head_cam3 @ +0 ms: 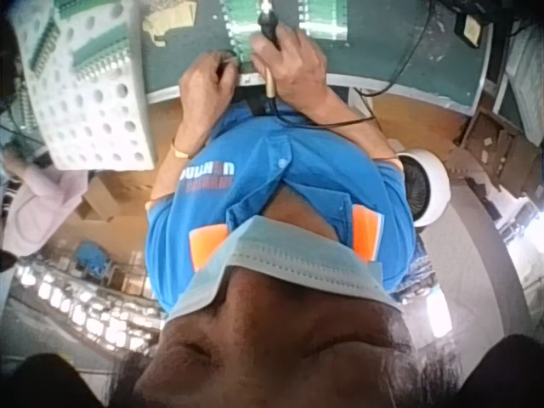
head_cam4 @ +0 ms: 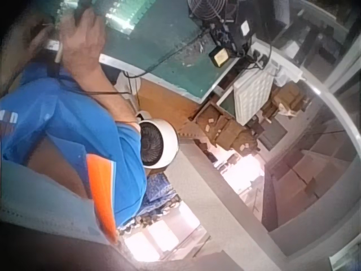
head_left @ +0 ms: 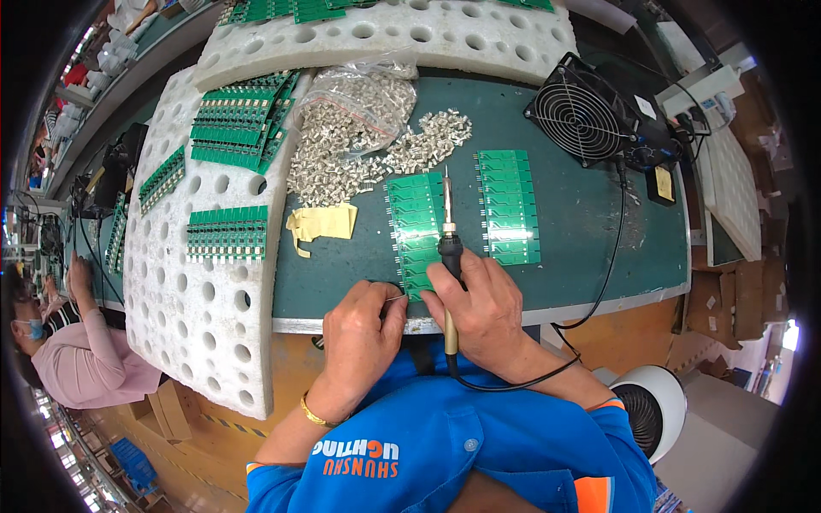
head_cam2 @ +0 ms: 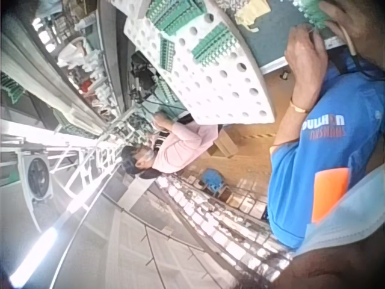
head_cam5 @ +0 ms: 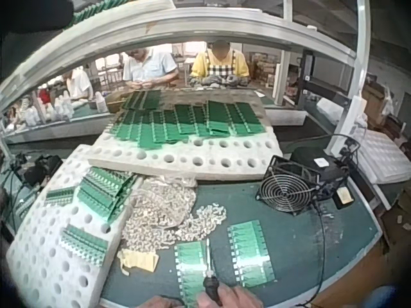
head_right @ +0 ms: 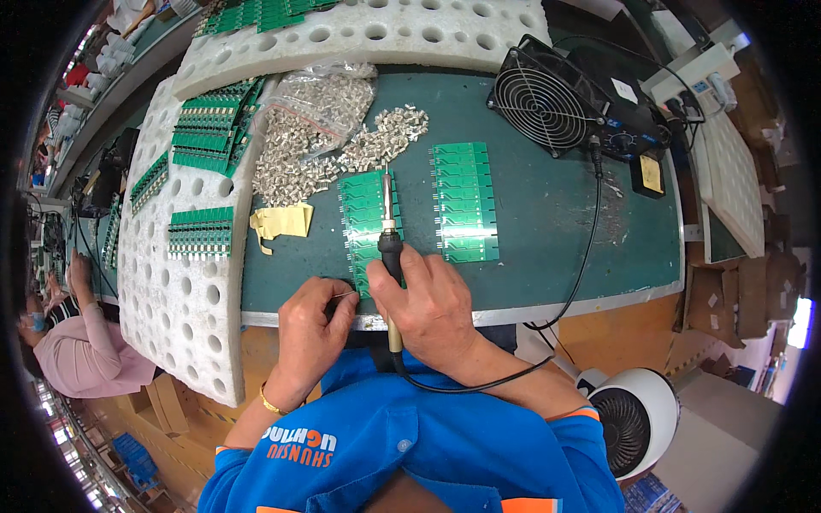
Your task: The person solders small electronic components onto a green circuit board using a soldering iron, holds up the board, and solders components onto another circuit board.
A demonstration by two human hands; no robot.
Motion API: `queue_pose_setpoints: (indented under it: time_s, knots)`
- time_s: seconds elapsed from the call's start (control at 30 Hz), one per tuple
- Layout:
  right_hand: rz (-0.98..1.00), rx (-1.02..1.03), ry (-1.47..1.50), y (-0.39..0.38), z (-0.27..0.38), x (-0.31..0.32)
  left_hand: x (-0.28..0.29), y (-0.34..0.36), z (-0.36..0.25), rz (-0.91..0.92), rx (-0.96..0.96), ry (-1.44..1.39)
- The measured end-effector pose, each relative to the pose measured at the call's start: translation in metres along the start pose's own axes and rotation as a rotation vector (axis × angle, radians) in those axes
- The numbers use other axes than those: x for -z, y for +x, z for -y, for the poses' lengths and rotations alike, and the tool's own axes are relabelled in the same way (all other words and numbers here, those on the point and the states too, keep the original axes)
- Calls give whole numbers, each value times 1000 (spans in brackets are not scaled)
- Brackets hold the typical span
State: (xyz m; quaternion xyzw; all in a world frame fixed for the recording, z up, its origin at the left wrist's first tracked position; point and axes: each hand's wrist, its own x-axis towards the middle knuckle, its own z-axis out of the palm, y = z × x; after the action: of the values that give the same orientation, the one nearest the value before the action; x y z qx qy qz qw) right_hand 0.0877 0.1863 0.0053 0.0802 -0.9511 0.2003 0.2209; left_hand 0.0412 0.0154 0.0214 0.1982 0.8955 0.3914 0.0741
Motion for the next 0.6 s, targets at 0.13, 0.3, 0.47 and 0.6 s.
queue_pose_setpoints:
  time_s: [0.13, 0.3, 0.47, 0.6]
  knots:
    - [-20, -55, 60, 0, 1, -2, 0, 0, 2, 2, -17, -1]
    - [-169, -131, 398, 6, 1, -3, 7, -2, 3, 87, 184, -245]
    - [-225, -412, 807, 7, 11, 6, 6, -5, 9, 79, 328, -707]
    - [-333, -423, 964, 8, 11, 3, 18, 2, -3, 66, 514, -1022]
